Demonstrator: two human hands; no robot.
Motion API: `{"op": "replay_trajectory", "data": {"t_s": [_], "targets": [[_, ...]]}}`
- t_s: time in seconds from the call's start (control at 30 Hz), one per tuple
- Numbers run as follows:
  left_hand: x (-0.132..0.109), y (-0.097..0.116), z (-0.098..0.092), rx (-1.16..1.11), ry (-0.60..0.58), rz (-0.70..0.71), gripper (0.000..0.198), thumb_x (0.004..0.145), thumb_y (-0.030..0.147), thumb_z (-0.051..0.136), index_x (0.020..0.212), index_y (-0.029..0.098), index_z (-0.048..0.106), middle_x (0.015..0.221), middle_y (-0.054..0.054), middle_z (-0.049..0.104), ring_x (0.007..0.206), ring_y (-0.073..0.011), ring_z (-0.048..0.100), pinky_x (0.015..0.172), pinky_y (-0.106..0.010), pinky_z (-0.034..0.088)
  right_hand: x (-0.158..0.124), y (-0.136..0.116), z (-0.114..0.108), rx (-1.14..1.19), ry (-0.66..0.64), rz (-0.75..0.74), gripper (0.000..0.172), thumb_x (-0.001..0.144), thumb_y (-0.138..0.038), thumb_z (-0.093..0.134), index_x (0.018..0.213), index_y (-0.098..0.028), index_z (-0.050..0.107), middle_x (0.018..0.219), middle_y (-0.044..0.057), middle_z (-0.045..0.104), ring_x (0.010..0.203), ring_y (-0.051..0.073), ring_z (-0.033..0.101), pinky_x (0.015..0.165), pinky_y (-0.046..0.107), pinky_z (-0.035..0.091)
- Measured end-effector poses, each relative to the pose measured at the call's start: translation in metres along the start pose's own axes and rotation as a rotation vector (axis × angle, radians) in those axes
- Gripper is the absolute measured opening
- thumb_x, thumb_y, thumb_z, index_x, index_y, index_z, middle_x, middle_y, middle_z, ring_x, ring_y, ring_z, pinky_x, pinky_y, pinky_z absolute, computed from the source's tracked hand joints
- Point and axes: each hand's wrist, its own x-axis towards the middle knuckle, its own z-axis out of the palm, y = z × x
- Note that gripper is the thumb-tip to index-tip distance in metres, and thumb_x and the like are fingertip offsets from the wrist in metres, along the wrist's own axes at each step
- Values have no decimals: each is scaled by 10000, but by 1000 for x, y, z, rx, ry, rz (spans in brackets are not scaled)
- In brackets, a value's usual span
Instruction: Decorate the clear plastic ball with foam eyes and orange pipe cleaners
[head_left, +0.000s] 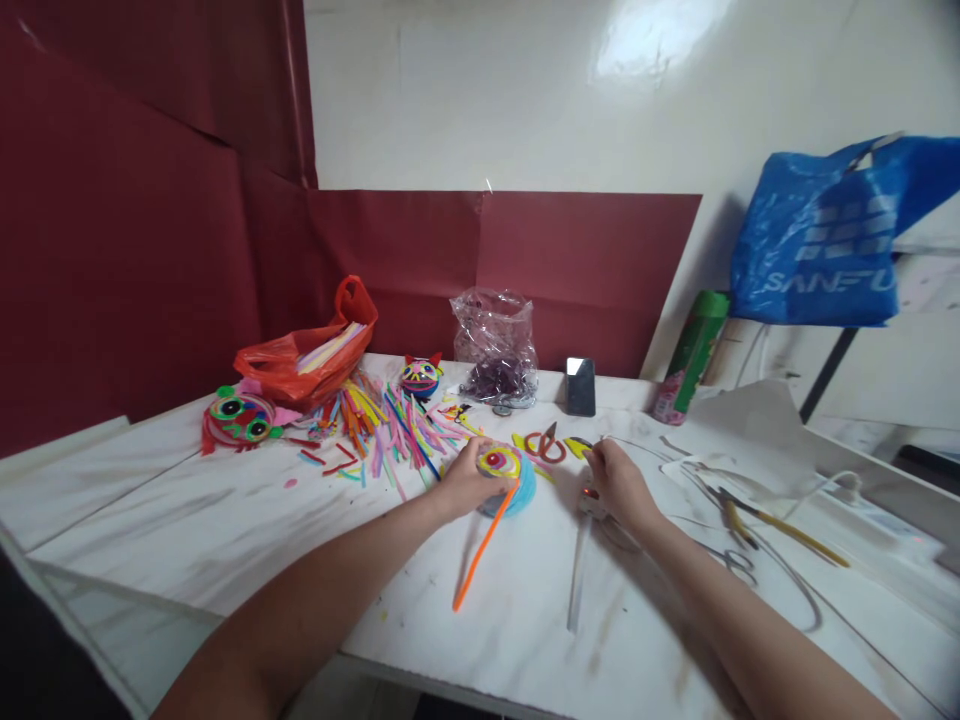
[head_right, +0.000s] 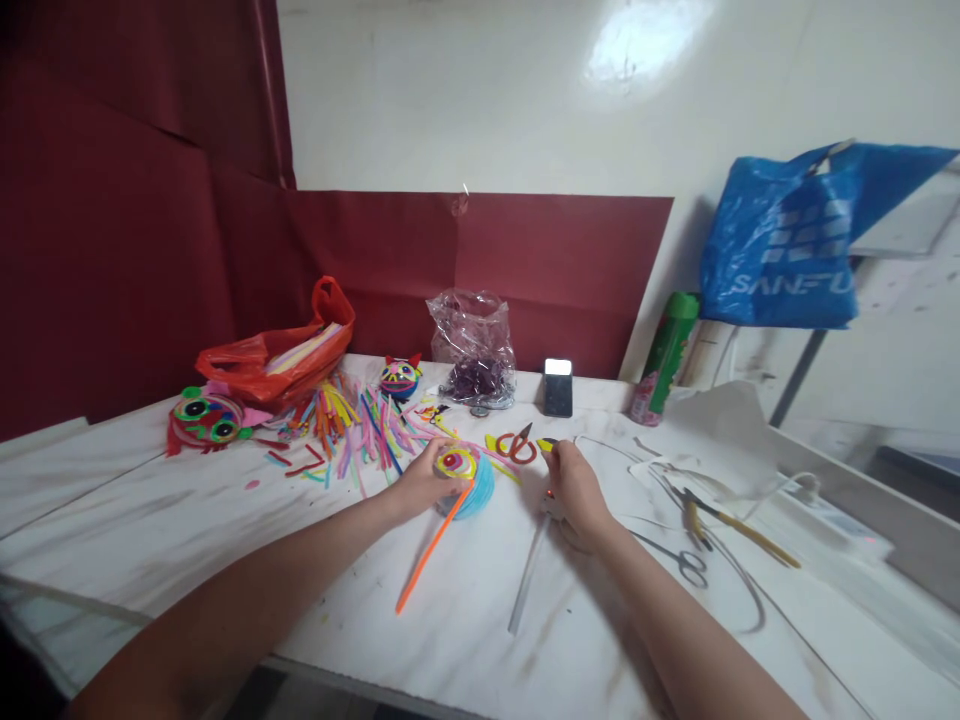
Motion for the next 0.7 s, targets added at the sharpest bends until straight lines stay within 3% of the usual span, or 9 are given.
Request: {"op": "replay_trajectory", "data": {"t_s": [0.37, 0.6, 0.7], "targets": [[-1, -7, 0, -3, -29, 63, 643, 575, 175, 805, 1147, 212, 516, 1116, -57, 623, 992, -194, 612, 893, -331, 483, -7, 3, 12, 17, -30, -118, 239, 859, -417, 379, 710, -235, 422, 699, 40, 552, 630, 204, 527, 597, 333, 427], [-4, -5, -1, 86, -34, 74, 674, 583, 174, 796, 1189, 214, 502, 1180, -76, 600, 1070, -225, 587, 930, -365, 470, -17, -11, 11, 80, -5, -203, 269, 893, -406, 398, 684, -239, 431, 607, 26, 548, 557, 192, 527, 545, 323, 444], [-4, -6, 0, 59, -27, 80, 684, 567, 184, 812, 1183, 211, 515, 1172, -76, 604, 1065, -228, 588, 918, -359, 475, -17, -16, 10, 123, -31, -248, 212, 894, -368, 409, 760, -234, 505, 684, 43, 633, 603, 204, 600, 572, 323, 476]]}}
